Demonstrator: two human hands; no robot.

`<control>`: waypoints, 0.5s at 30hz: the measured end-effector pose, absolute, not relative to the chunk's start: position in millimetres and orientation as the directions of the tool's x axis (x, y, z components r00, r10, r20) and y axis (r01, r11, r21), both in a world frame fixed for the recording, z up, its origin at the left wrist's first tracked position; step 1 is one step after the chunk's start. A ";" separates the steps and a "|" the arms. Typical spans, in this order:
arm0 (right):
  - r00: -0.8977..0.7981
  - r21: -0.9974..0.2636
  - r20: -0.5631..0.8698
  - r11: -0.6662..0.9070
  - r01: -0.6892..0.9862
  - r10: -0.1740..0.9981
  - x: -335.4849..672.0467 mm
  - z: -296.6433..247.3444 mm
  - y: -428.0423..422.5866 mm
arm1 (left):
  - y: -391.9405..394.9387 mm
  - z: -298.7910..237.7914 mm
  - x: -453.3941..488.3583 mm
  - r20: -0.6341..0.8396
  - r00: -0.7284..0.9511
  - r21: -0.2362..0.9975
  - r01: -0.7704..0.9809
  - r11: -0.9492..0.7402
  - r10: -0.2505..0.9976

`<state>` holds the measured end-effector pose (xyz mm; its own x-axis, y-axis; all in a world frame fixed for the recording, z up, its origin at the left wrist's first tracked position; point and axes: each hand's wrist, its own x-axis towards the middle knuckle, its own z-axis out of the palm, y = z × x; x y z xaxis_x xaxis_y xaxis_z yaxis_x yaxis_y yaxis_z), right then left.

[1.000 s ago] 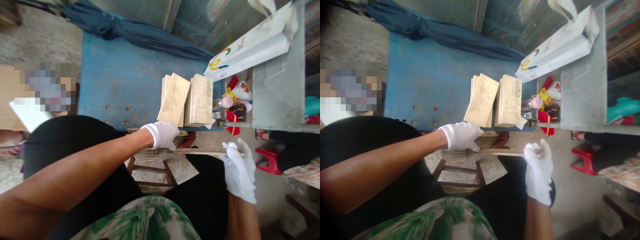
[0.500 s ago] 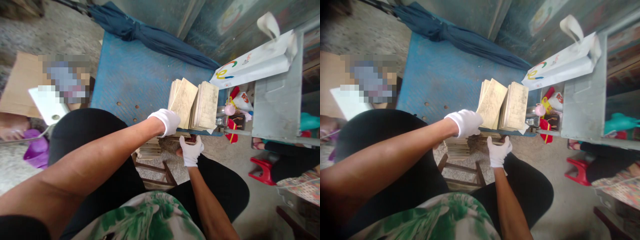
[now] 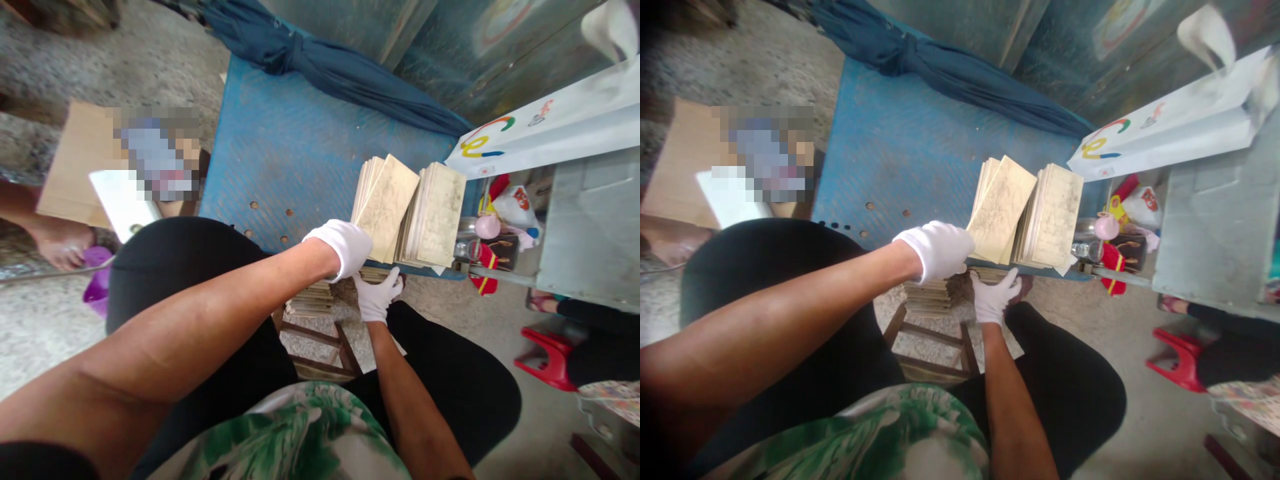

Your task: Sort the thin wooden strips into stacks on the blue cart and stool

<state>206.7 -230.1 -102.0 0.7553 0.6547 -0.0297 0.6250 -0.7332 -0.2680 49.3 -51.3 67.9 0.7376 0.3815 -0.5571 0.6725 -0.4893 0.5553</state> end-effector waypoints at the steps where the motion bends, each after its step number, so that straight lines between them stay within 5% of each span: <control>1: 0.757 -0.258 -0.048 -0.740 0.621 0.652 206.7 -104.0 -230.9 | -51.5 68.3 50.1 -0.548 0.748 0.545 0.658 -0.519 0.373; 11: 0.744 -0.259 -0.254 -0.785 0.563 0.618 217.4 -75.1 -222.9 | -47.6 66.6 53.4 -0.574 0.729 0.503 0.673 -0.543 0.372; 15: 0.701 -0.350 -0.206 -0.720 0.599 0.683 235.3 -44.9 -210.0 | -44.3 57.1 53.6 -0.566 0.690 0.492 0.722 -0.487 0.451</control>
<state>235.3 -210.0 -44.9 0.7007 0.6831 -0.2057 0.5990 -0.7200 -0.3504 53.6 -44.3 57.1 0.6901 0.4514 -0.5657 0.7217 -0.4868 0.4920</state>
